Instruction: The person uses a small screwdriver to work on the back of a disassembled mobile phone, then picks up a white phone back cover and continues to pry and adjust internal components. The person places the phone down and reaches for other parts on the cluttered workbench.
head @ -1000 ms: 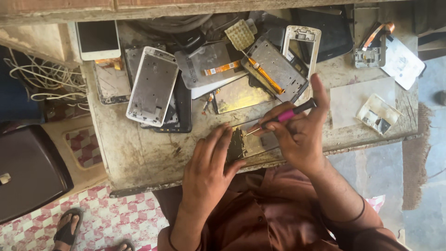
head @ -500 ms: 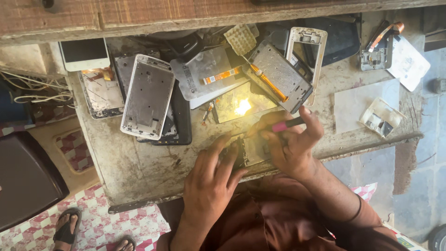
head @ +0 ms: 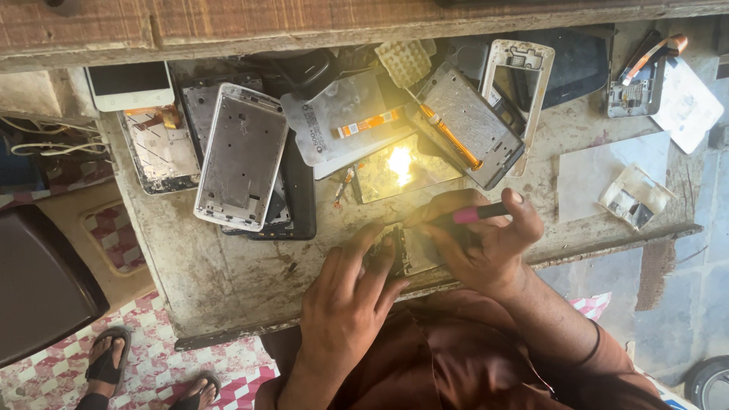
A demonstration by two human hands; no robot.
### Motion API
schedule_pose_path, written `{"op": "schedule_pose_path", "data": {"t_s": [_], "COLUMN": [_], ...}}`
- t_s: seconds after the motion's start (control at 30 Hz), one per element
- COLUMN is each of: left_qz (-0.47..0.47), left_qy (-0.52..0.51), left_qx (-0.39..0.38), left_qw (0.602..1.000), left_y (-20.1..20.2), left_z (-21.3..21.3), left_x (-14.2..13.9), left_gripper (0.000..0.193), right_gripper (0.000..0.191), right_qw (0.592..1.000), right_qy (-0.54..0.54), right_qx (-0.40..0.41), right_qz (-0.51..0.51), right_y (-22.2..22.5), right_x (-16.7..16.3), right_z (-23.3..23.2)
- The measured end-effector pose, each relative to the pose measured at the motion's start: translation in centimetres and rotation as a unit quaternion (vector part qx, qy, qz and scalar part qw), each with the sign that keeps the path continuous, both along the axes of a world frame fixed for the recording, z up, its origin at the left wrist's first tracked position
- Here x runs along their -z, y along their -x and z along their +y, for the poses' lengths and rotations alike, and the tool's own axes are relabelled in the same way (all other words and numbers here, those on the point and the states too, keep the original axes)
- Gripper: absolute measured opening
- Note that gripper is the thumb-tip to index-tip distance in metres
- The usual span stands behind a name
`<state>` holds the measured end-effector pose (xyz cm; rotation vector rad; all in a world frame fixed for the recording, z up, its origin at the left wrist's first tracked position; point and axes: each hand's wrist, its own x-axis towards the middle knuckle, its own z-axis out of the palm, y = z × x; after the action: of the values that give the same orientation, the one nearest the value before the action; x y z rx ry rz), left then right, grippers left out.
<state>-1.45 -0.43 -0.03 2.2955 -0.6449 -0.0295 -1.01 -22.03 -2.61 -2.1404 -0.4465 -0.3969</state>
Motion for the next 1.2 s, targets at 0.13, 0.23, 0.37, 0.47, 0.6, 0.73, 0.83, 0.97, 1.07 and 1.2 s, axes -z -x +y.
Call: {"op": "schedule_pose_path", "data": {"t_s": [0.13,0.23,0.37,0.47,0.6,0.73,0.83,0.97,1.07,1.2], "left_qz": [0.007,-0.004,0.001,0.000,0.009,0.008,0.003,0.001,0.000,-0.002], "left_qy": [-0.013,-0.005,-0.004,0.002,-0.003,0.003,-0.001,-0.002,-0.003,0.003], "left_qx": [0.005,0.004,0.001,-0.002,-0.003,-0.003,-0.005,0.000,0.000,0.002], "left_qw": [1.000,1.000,1.000,1.000,1.000,1.000,1.000,1.000,1.000,1.000], "left_y": [0.0,0.0,-0.2,-0.3,-0.2,-0.2,-0.2,-0.2,-0.2,-0.2], "left_z": [0.0,-0.1,-0.1,0.0,-0.1,-0.2,-0.2,-0.1,-0.2,-0.3], "left_x": [0.2,0.2,-0.1,-0.4,-0.6,-0.5,-0.5,-0.5,-0.5,-0.5], "left_gripper": [0.061,0.060,0.060,0.058,0.059,0.057,0.058,0.059,0.059,0.060], "right_gripper": [0.101,0.102,0.102,0.100,0.097,0.093,0.092,0.094,0.096,0.098], "right_qw": [1.000,1.000,1.000,1.000,1.000,0.999,0.998,0.993,0.990,0.991], "right_qy": [-0.017,-0.011,-0.011,0.004,0.001,-0.017,-0.011,-0.042,-0.050,-0.051], "right_qx": [-0.014,-0.009,-0.007,0.005,-0.010,-0.029,-0.026,-0.041,-0.048,-0.058], "right_qz": [-0.003,-0.001,0.005,0.021,0.029,0.042,0.056,0.102,0.122,0.107], "right_y": [0.3,0.4,0.7,0.8,0.5,0.1,0.1,0.0,-0.1,-0.2], "right_x": [0.3,0.7,0.9,0.7,0.3,0.0,-0.3,-0.6,-0.8,-0.9], "right_z": [-0.1,-0.2,-0.3,-0.4,-0.5,-0.2,0.0,-0.4,-0.7,-0.4]}}
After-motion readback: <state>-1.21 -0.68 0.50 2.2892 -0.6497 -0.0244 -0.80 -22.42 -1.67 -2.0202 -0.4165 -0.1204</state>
